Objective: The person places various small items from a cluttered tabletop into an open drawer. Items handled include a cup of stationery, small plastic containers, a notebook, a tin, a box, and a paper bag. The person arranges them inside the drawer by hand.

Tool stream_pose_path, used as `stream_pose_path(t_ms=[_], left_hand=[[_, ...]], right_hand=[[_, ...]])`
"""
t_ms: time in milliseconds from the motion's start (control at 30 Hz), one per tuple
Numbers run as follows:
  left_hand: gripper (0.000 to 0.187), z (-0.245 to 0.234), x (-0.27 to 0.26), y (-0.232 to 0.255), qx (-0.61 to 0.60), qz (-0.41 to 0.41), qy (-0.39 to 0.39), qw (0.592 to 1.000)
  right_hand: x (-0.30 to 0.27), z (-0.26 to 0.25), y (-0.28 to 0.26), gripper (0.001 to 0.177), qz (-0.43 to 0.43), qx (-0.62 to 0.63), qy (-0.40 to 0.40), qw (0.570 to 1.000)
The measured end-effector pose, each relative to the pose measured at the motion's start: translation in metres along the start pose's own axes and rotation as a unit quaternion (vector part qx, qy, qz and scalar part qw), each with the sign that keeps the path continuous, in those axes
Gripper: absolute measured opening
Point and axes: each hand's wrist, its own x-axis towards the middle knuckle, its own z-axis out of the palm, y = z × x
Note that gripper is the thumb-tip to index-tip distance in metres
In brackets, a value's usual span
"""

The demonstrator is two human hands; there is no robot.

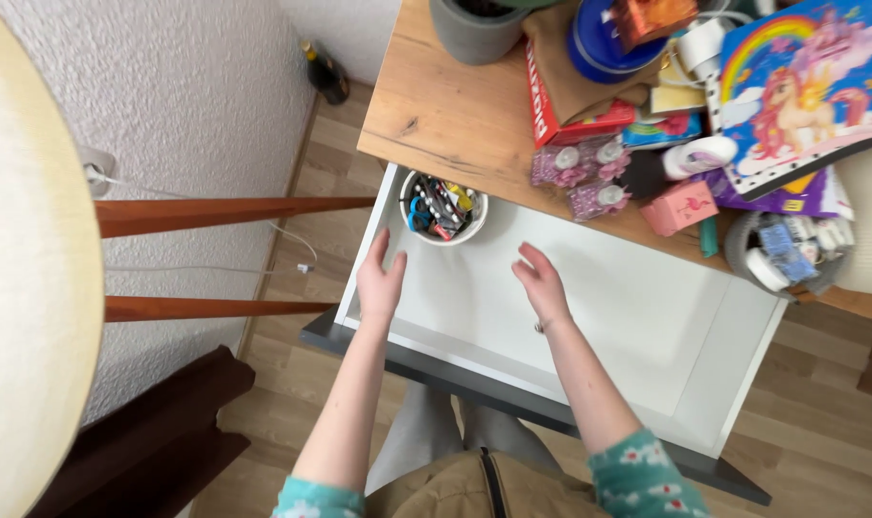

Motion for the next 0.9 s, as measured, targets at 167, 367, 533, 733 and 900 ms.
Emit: stream_pose_path(t_ms=[167,367,533,733,900], left_hand=[[0.061,0.008,-0.051,0.038,-0.002,0.040,-0.020,0.999],[0.063,0.049,-0.076,0.081,-0.016,0.170,-0.081,0.982],[0.058,0.067,-0.084,0.125,-0.026,0.213,-0.121,0.969],[0.054,0.093,-0.074,0.136,-0.036,0.276,-0.127,0.952],[0.055,0.133,-0.044,0.146,0.058,0.333,-0.138,0.931]], right_hand=[[-0.043,-0.022,-0.010,0.059,-0.036,0.052,0.014,0.998],[-0.087,-0.030,-0.074,0.056,-0.114,0.081,0.016,0.990],[-0.123,-0.049,-0.135,0.049,-0.179,0.022,0.061,0.982],[-0.121,-0.070,-0.149,0.042,-0.212,-0.013,0.162,0.964],[-0.077,-0.072,-0.167,0.046,-0.287,-0.112,0.243,0.920]])
